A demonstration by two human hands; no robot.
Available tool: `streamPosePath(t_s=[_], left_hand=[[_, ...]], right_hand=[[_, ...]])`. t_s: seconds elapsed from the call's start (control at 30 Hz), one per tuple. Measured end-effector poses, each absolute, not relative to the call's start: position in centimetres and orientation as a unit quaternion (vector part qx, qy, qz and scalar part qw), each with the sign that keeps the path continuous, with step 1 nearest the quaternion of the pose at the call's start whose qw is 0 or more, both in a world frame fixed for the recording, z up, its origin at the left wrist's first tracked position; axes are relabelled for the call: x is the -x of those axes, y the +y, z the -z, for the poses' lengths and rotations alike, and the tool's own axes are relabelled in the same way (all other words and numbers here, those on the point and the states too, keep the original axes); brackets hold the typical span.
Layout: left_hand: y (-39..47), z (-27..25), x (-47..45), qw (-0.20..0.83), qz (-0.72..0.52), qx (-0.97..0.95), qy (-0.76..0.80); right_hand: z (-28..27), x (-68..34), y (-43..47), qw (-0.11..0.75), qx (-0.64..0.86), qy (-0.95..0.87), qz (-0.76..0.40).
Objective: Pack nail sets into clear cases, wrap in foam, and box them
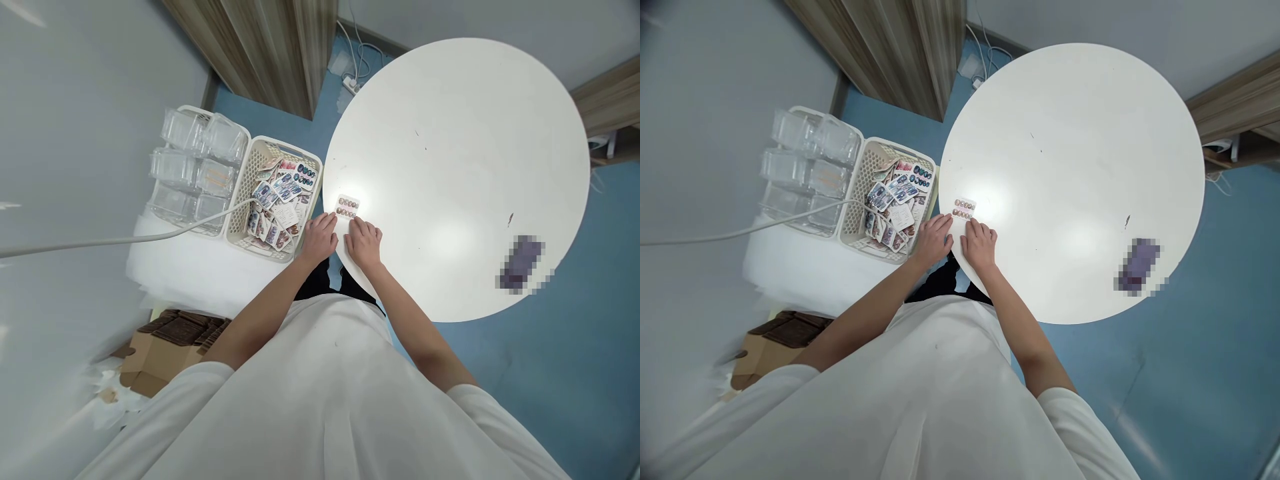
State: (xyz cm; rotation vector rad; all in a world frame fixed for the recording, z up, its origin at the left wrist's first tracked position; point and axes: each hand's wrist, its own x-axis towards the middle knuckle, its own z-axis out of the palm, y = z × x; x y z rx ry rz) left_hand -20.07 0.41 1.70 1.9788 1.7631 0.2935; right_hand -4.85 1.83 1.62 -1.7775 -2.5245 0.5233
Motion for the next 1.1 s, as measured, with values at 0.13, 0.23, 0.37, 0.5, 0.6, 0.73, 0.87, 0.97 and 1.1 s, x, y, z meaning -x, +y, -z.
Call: streamPosePath(t_s=[0.13,0.23,0.37,0.5,0.6,0.73,0.87,0.97,1.1], left_hand=[[0.4,-1.7,20.1,0.237,-0.115,-0.715,0.647],[0.2,-1.8,19.9,0.241,-0.117,-0.707,0.654],[-0.7,-2.4,19.0,0.231,-0.122,-0.699,0.666],[-2.7,-2.9,17.4,0.213,-0.142,-0.675,0.692],[-4.5,-2.9,15.8,0.209,-0.168,-0.633,0.726],[-6.4,-3.0,14.6,0.214,-0.197,-0.563,0.774],[-7.8,-4.4,16.1,0.210,-0.217,-0.513,0.803],[-9.0,-6.0,18.5,0.188,-0.228,-0.489,0.821],[-11.5,-7.6,22.4,0.153,-0.237,-0.465,0.839]], right_hand=[[-1.5,4.9,1.8,0.026,0.567,-0.803,-0.182],[-1.6,4.7,1.7,0.034,0.565,-0.802,-0.190],[-2.4,3.6,1.0,0.051,0.553,-0.809,-0.191],[-3.0,1.9,-0.3,0.075,0.525,-0.823,-0.203],[-3.1,0.8,-1.5,0.078,0.491,-0.840,-0.219],[-3.3,0.1,-2.8,0.067,0.430,-0.868,-0.240],[-4.0,0.3,-3.9,0.046,0.381,-0.886,-0.258],[-4.4,1.2,-4.5,0.029,0.336,-0.901,-0.272],[-4.7,4.1,-5.0,0.010,0.295,-0.917,-0.267]])
